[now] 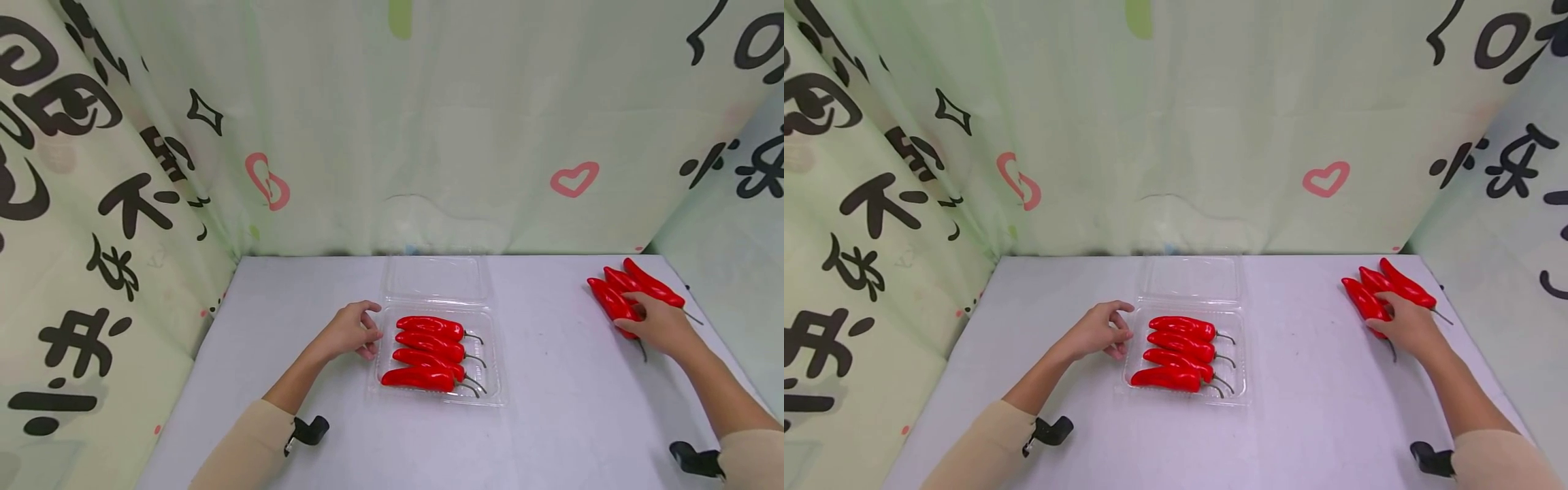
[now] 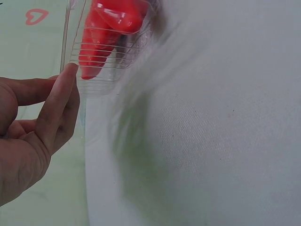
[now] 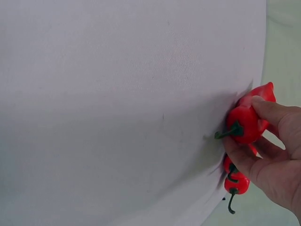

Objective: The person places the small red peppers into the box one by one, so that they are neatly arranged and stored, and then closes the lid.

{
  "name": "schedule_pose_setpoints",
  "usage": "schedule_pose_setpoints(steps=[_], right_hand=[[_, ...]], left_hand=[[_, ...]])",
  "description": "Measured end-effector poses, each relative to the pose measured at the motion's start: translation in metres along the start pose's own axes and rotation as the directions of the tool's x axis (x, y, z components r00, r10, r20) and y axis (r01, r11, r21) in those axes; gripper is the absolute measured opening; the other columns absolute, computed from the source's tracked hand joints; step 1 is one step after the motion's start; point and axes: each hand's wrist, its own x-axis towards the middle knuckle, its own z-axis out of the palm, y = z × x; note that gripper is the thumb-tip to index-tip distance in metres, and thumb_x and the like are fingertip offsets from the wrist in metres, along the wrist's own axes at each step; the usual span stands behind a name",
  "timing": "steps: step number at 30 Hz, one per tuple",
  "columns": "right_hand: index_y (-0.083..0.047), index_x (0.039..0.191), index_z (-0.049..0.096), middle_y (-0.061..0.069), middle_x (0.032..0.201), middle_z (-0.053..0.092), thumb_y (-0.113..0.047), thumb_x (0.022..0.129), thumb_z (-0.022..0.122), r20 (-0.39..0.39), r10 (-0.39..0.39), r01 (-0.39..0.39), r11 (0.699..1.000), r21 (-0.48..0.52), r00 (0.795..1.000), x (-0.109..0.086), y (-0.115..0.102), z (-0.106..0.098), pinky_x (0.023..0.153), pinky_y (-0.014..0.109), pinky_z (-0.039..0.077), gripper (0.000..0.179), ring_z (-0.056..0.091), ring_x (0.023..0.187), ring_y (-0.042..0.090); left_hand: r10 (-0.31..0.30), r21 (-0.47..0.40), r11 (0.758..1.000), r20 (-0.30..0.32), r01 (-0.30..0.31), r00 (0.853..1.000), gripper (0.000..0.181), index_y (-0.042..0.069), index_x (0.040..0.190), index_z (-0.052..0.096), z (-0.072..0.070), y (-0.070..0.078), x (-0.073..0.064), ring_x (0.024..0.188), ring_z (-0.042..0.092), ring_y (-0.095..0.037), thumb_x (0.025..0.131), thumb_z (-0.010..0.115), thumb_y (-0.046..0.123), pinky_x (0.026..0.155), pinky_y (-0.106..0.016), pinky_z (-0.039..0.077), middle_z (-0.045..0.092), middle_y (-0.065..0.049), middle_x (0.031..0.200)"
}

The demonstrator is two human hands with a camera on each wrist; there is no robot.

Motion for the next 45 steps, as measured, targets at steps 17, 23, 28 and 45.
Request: schedule_pose_setpoints(steps=[17, 23, 28, 45], right_hand=[[0.013, 0.146, 0.038, 0.044, 0.134, 0.038, -0.017, 0.083, 0.084, -0.006, -0.082, 0.082, 0.996, 0.023, 0.997, -0.005, -0.029, -0.016, 0.070, 0.061, 0.063, 0.084, 0.033, 0.120, 0.065], [0.010, 0.147, 0.041, 0.042, 0.133, 0.046, -0.018, 0.083, 0.085, 0.001, -0.134, 0.134, 0.991, 0.009, 0.991, -0.004, -0.050, -0.021, 0.070, 0.055, 0.064, 0.082, 0.041, 0.119, 0.061], [0.008, 0.146, 0.043, 0.039, 0.130, 0.052, -0.016, 0.083, 0.085, -0.007, -0.173, 0.173, 0.985, 0.020, 0.985, -0.006, -0.069, -0.024, 0.067, 0.050, 0.065, 0.079, 0.049, 0.114, 0.059], [0.002, 0.147, 0.048, 0.033, 0.131, 0.058, -0.018, 0.082, 0.087, 0.046, -0.269, 0.267, 0.962, 0.053, 0.962, -0.008, -0.121, -0.021, 0.070, 0.047, 0.066, 0.079, 0.058, 0.114, 0.054]], left_hand=[[-0.008, -0.013, 1.000, 0.003, 0.008, 1.000, 0.054, 0.003, 0.146, 0.050, 0.000, 0.003, 0.001, 0.063, 0.070, -0.021, 0.096, 0.070, 0.005, 0.060, -0.031, 0.063, 0.065, -0.013, 0.095], [-0.004, -0.007, 1.000, -0.001, 0.004, 1.000, 0.053, 0.003, 0.145, 0.050, -0.001, 0.004, 0.001, 0.063, 0.070, -0.021, 0.096, 0.071, 0.005, 0.059, -0.030, 0.063, 0.065, -0.013, 0.095], [-0.004, -0.008, 1.000, -0.001, 0.004, 1.000, 0.053, 0.003, 0.145, 0.050, -0.001, 0.003, 0.001, 0.062, 0.070, -0.021, 0.096, 0.071, 0.005, 0.059, -0.030, 0.063, 0.065, -0.013, 0.096], [-0.002, -0.012, 1.000, 0.004, 0.003, 1.000, 0.054, 0.003, 0.145, 0.049, 0.000, 0.003, -0.001, 0.062, 0.070, -0.021, 0.096, 0.071, 0.004, 0.059, -0.030, 0.063, 0.065, -0.013, 0.096]])
